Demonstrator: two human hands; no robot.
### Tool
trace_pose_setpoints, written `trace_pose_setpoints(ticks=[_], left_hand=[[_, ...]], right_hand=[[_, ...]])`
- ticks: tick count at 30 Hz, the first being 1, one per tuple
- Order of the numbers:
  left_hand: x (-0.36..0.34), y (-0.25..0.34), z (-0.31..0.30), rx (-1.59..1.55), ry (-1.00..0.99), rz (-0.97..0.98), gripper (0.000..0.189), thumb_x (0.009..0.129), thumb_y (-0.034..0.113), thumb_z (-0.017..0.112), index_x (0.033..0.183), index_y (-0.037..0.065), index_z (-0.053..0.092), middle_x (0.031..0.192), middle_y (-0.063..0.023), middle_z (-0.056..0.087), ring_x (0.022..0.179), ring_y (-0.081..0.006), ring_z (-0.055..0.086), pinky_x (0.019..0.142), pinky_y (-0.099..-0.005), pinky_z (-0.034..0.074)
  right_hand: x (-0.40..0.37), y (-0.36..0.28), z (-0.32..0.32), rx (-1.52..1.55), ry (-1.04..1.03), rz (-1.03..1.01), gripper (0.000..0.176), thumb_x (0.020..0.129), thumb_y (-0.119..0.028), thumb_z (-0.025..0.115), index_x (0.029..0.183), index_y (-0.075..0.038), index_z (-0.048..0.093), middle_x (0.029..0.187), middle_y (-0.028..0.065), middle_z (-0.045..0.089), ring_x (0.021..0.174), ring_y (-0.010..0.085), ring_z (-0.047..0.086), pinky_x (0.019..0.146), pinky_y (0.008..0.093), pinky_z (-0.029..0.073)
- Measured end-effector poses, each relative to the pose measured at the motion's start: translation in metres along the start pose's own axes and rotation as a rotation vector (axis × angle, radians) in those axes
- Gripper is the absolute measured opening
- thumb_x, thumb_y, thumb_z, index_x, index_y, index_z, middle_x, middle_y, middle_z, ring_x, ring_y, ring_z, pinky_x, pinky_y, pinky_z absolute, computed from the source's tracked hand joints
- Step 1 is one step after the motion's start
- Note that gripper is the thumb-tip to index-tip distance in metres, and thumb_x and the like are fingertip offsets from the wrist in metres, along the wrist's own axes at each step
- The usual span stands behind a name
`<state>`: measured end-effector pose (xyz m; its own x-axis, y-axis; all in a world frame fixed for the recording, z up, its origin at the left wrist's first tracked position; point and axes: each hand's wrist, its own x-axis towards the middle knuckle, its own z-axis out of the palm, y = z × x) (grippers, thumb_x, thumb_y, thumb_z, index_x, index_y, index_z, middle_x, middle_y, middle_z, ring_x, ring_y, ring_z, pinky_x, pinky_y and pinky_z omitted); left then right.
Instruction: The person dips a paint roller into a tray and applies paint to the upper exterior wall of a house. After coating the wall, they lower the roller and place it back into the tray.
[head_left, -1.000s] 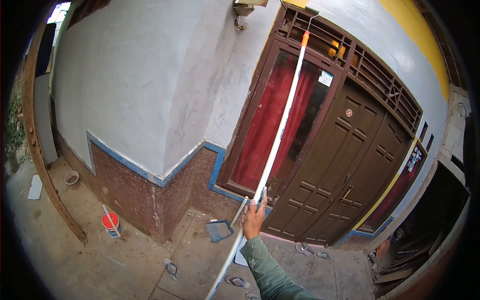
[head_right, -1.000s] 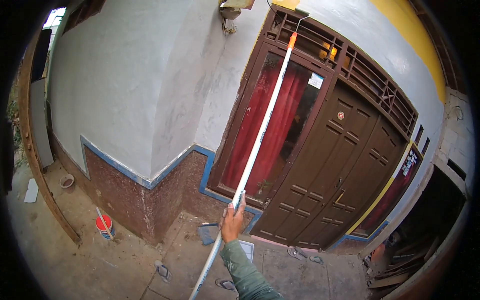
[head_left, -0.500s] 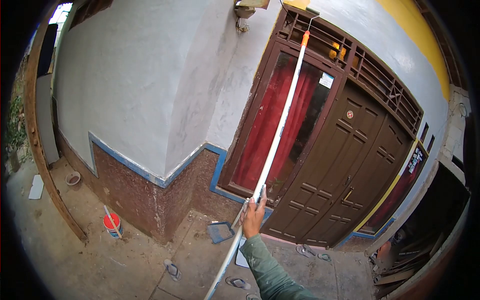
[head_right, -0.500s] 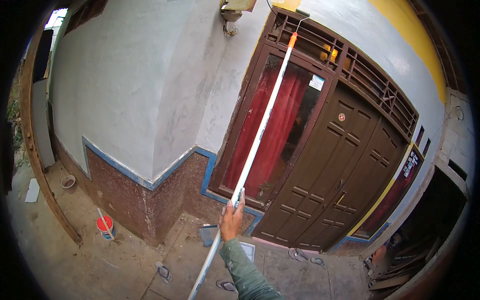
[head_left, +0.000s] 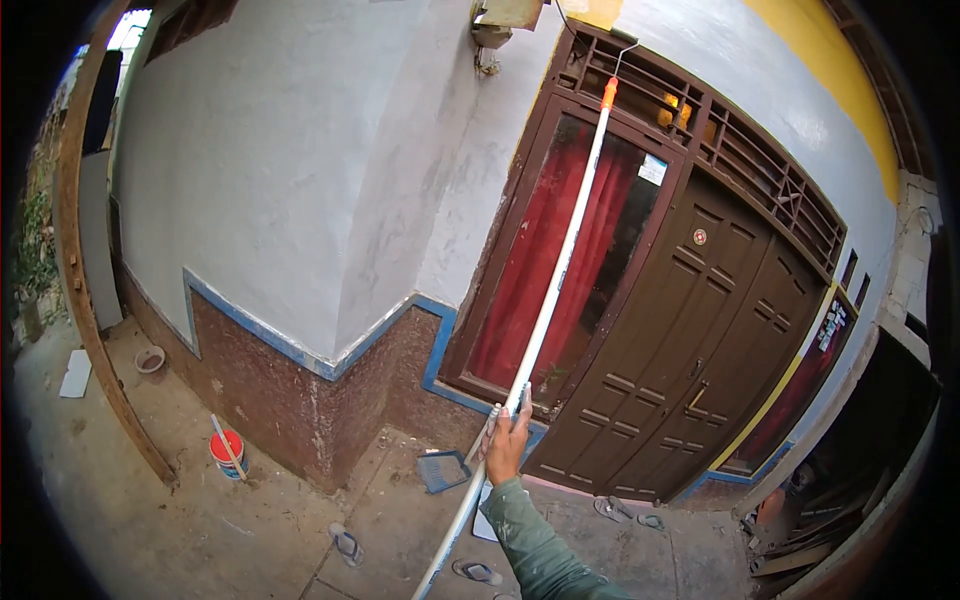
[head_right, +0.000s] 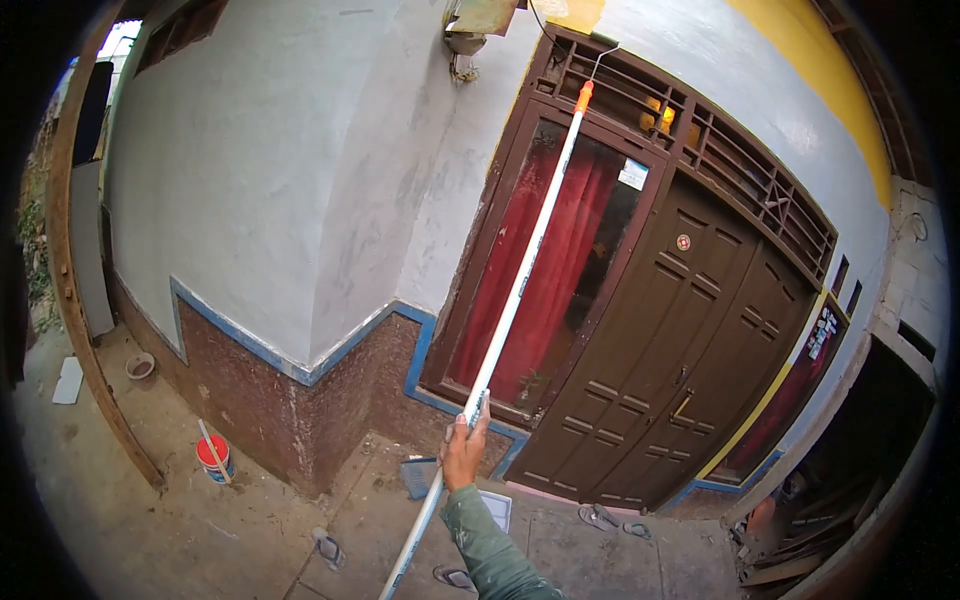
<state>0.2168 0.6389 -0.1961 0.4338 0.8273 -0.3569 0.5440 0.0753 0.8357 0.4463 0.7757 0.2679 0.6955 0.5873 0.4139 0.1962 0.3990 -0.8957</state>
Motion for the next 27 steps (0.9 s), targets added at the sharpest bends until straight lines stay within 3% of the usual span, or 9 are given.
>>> trace_pose_setpoints(ticks=[8, 13, 19, 27], left_hand=[[-0.005, -0.009, 0.014, 0.001, -0.016, -0.054, 0.041, 0.085, 0.040, 0.072, 0.109, 0.007, 0.065, 0.088, -0.0121, 0.070, 0.081, -0.0296, 0.066, 0.076, -0.0427, 0.053], [0.001, -0.012, 0.020, -0.051, 0.066, 0.061, 0.040, 0.086, 0.042, 0.070, 0.108, 0.008, 0.066, 0.085, -0.0118, 0.069, 0.078, -0.0290, 0.066, 0.073, -0.0428, 0.053], [0.010, -0.011, 0.026, -0.123, 0.167, 0.197, 0.040, 0.087, 0.044, 0.067, 0.108, 0.010, 0.067, 0.081, -0.0115, 0.068, 0.075, -0.0283, 0.066, 0.070, -0.0430, 0.053], [0.010, -0.007, 0.005, -0.080, 0.129, 0.130, 0.037, 0.087, 0.041, 0.067, 0.106, 0.009, 0.067, 0.081, -0.0142, 0.068, 0.074, -0.0289, 0.066, 0.067, -0.0430, 0.053]], right_hand=[[0.055, -0.052, 0.013, 0.014, -0.025, -0.111, 0.059, 0.101, -0.020, 0.043, 0.153, -0.029, 0.017, 0.065, -0.0017, 0.041, 0.043, 0.0057, 0.035, 0.034, 0.0222, 0.032], [0.088, -0.080, 0.016, -0.030, -0.022, -0.132, 0.060, 0.100, -0.021, 0.045, 0.153, -0.029, 0.018, 0.064, -0.0017, 0.043, 0.042, 0.0067, 0.040, 0.034, 0.0234, 0.035], [0.064, -0.054, 0.013, 0.005, -0.050, -0.097, 0.061, 0.100, -0.022, 0.046, 0.153, -0.031, 0.017, 0.064, -0.0014, 0.043, 0.043, 0.0075, 0.041, 0.035, 0.0243, 0.036], [0.007, -0.003, 0.004, -0.054, -0.024, -0.035, 0.061, 0.101, -0.021, 0.045, 0.154, -0.029, 0.016, 0.069, 0.0009, 0.046, 0.047, 0.0078, 0.043, 0.038, 0.0230, 0.038]])
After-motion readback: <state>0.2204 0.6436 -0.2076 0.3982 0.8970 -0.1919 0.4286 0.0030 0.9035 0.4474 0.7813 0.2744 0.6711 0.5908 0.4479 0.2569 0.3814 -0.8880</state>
